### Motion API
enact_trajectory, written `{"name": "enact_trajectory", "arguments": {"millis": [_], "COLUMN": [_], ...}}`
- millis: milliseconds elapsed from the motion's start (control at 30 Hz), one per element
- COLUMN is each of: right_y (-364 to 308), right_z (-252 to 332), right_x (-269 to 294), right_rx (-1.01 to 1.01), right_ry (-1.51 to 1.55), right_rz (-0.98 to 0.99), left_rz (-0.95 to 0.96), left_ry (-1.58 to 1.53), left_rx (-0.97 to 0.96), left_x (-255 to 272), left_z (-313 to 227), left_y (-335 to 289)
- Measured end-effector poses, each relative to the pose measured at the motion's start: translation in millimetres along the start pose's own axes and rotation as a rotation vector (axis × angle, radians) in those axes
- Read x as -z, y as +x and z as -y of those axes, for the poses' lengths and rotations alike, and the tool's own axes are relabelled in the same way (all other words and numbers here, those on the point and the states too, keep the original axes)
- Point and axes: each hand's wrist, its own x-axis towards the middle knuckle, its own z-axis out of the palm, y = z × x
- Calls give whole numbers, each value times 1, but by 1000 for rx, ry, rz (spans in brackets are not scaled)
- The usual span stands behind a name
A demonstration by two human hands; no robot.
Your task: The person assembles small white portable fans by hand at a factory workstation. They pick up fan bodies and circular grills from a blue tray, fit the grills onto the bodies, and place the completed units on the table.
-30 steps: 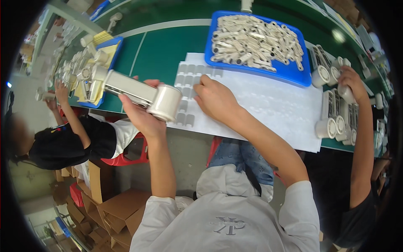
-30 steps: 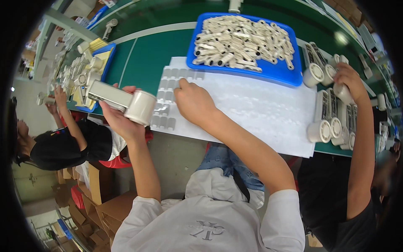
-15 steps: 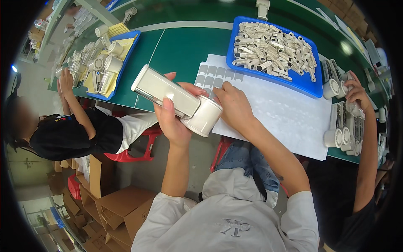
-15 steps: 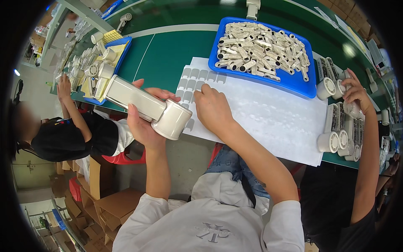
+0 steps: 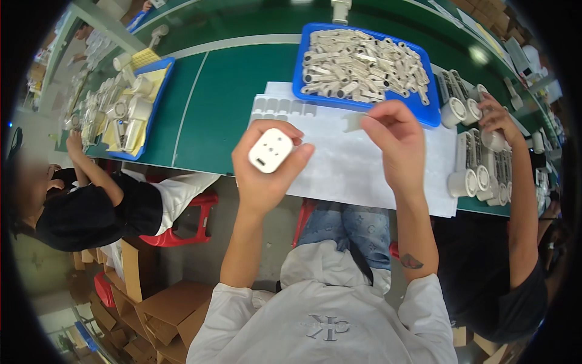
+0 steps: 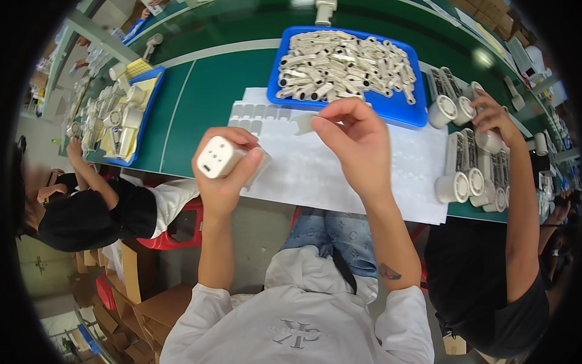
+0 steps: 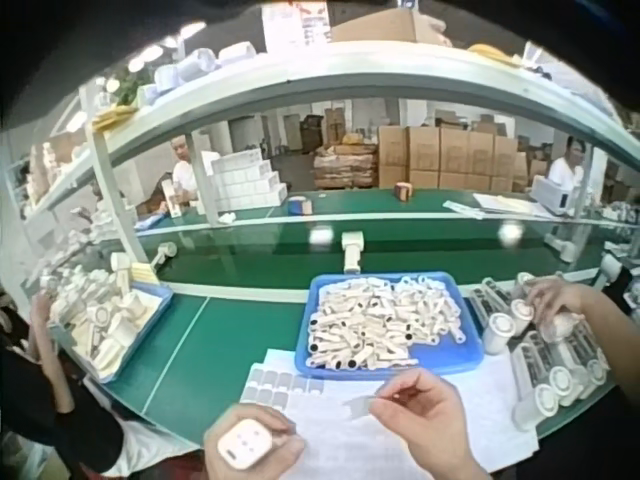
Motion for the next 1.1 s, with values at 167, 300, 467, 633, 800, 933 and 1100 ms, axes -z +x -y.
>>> {"name": "enact_trajectory", "arguments": {"millis": [167,300,467,633,800,933,1100], "right_y": [-28,-39,-52,-55,-55,-55,-53], "right_z": [51,54,54,44,41,40,40], "right_x": [11,26,43,46,46,45,48], "right_rx": [114,179,138,183,213,201,234], "right_ry": [-16,-143,-190,-188,-211,-219,-235], "right_rz": [37,121,28,29,46,39,65], "left_rz": [371,518,592,595,530,515,507], "left_ry": [-3,-51,-50,-19,-54,-75,-93], "left_rx": [-101,-135,-109,-109,-90,-70,-65], "left_x": [-51,-86,-109,-112,-115,-115,-116], "left_z": [8,11,24,35,32,33,33], "left_y": [10,14,10,6,5,4,3]}}
